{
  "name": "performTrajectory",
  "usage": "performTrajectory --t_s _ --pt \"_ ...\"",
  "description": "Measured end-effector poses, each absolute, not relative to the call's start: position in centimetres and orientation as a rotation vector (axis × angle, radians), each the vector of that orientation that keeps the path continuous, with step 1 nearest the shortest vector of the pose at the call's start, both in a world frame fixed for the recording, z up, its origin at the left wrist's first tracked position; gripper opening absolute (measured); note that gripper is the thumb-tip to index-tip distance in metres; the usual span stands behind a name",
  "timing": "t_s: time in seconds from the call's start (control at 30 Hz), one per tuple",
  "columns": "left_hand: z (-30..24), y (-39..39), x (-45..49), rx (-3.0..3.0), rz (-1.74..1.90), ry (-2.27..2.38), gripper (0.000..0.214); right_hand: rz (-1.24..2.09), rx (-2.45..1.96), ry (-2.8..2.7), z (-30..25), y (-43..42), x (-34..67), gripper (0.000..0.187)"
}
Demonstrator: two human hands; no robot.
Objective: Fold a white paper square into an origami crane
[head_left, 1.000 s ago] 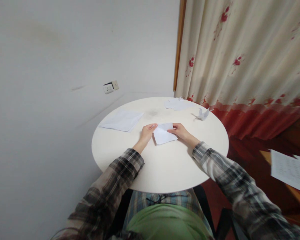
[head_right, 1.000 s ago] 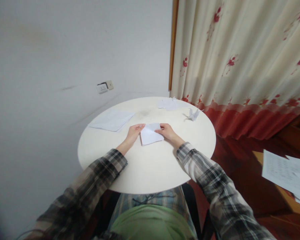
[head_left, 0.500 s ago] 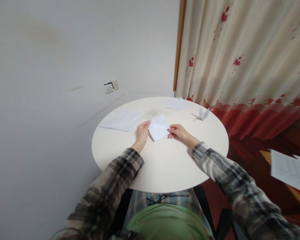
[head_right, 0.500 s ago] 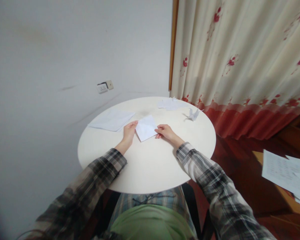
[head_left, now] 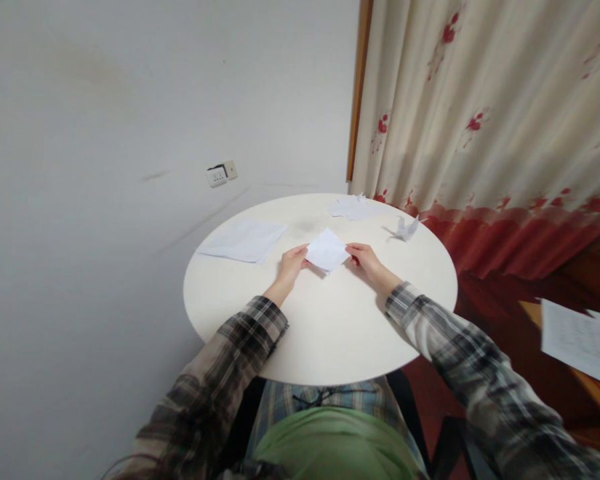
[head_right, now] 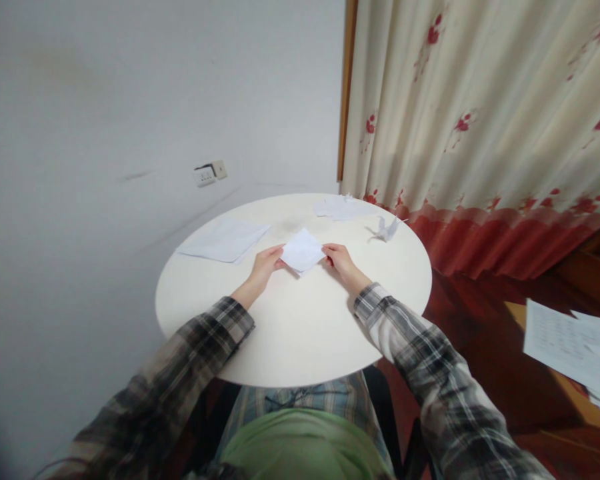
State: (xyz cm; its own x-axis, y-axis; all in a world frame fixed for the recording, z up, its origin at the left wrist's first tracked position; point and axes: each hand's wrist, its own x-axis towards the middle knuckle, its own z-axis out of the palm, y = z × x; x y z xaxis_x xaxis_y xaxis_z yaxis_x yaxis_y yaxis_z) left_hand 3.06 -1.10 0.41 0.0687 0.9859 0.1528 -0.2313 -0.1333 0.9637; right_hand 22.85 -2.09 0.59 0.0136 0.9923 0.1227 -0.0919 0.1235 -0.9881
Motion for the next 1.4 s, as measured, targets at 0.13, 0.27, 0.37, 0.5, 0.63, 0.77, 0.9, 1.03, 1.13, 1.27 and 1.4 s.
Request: performTrajectory --t_s 0.13,0.27,0.37,0.5,0.63,0.77,0.9,1.03,1.13,1.27,1.4 --pt "0.7 -1.4 3.2 1.165 1.32 0.881 0.032 1.184 -1.01 -1.169 0.5 -2.0 23.0 0.013" --pt "0.9 -1.5 3.3 1.163 1.276 0.894 0.036 1.214 -0.973 -1.148 0.2 -1.8 23.2 0.01" --pt "0.9 -1.4 3.4 1.189 1.227 0.88 0.042 1.221 -0.947 -1.15 0.0 -1.6 23.3 0.01" --pt "1.1 -1.6 3.5 1.205 1.16 0.894 0.054 1.232 -0.934 -1.14 -0.1 -1.5 23.4 0.01" --pt "1.3 -2.1 3.8 1.257 1.114 0.849 0.067 1.253 -0.912 -1.112 0.0 -1.5 23.5 0.011" --pt "1.3 -2.3 4.1 1.34 1.117 0.71 0.078 1.268 -0.877 -1.1 0.1 -1.5 23.5 0.008" --pt "1.0 -2.1 4.2 1.41 1.083 0.628 0.083 1.276 -0.857 -1.089 0.2 -1.6 23.4 0.006" --pt "1.0 -2.1 4.2 1.408 1.107 0.64 0.079 1.267 -0.876 -1.093 0.4 -1.7 23.3 0.006" --pt "1.0 -2.1 4.3 1.403 1.105 0.632 0.08 1.271 -0.873 -1.102 0.5 -1.9 23.4 0.007" --pt "0.9 -2.1 4.3 1.391 1.106 0.625 0.085 1.284 -0.869 -1.104 0.5 -1.9 23.4 0.007" --pt "0.8 -2.1 4.2 1.369 1.099 0.65 0.092 1.266 -0.881 -1.103 0.5 -1.9 23.3 0.008"
